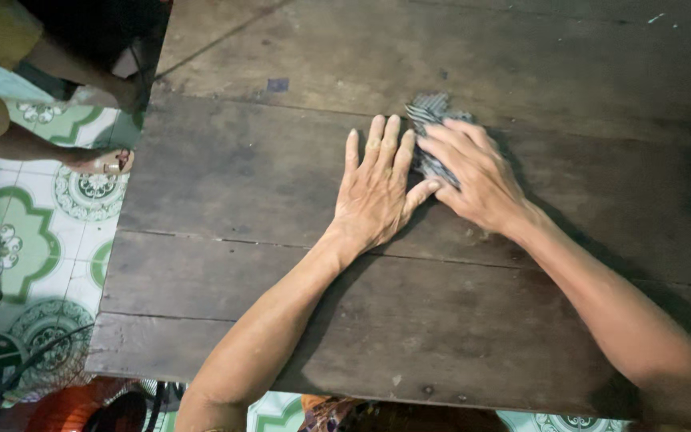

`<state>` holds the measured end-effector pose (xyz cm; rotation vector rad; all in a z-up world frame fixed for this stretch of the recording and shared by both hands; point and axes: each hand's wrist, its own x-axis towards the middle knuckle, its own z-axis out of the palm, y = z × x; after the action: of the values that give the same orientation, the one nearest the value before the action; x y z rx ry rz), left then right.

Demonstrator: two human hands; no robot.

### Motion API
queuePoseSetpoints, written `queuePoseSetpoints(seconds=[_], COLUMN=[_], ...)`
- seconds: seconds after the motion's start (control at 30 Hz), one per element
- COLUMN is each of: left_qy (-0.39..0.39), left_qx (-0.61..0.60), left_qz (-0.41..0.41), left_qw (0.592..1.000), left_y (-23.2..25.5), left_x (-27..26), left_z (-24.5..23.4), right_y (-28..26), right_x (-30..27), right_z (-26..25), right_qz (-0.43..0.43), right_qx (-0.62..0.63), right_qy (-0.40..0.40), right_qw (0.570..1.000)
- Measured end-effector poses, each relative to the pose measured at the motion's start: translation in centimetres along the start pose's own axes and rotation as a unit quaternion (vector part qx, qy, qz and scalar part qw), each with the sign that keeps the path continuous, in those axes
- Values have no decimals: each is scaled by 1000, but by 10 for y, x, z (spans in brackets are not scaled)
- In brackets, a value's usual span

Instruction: The person wipes the surface of a wooden table using a patterned cloth. They move the cloth back and forth across the tabletop while a child stands nearby.

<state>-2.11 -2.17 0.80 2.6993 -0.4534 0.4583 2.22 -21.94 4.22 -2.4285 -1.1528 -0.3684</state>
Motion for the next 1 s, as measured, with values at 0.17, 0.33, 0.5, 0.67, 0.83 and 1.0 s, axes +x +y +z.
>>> queuePoseSetpoints(seconds=[0.17, 0.33, 0.5, 0.67, 0.83, 1.0], left_qy=[-14, -19, -22, -20, -13, -11], left_qx=[20, 22, 28, 31, 33, 34], left_qz=[10, 17, 21, 11, -9, -6], left_qw=[1000, 999, 999, 999, 999, 999], left_y=[-1, -1, -2, -1, 0, -1], left_x=[2, 3, 3, 3, 2, 1], left_z=[1, 1, 5, 6, 8, 9], right_y=[51, 108, 114, 81, 33, -4], right_x=[39, 13, -49, -81, -67, -20], right_z=[16, 1, -33, -36, -26, -6], right_qz=[17, 93, 144, 155, 116, 41], right_qx=[-40, -100, -105, -111, -89, 3], right_qy=[18, 59, 51, 31, 14, 8], right_qw=[999, 989, 983, 981, 989, 999])
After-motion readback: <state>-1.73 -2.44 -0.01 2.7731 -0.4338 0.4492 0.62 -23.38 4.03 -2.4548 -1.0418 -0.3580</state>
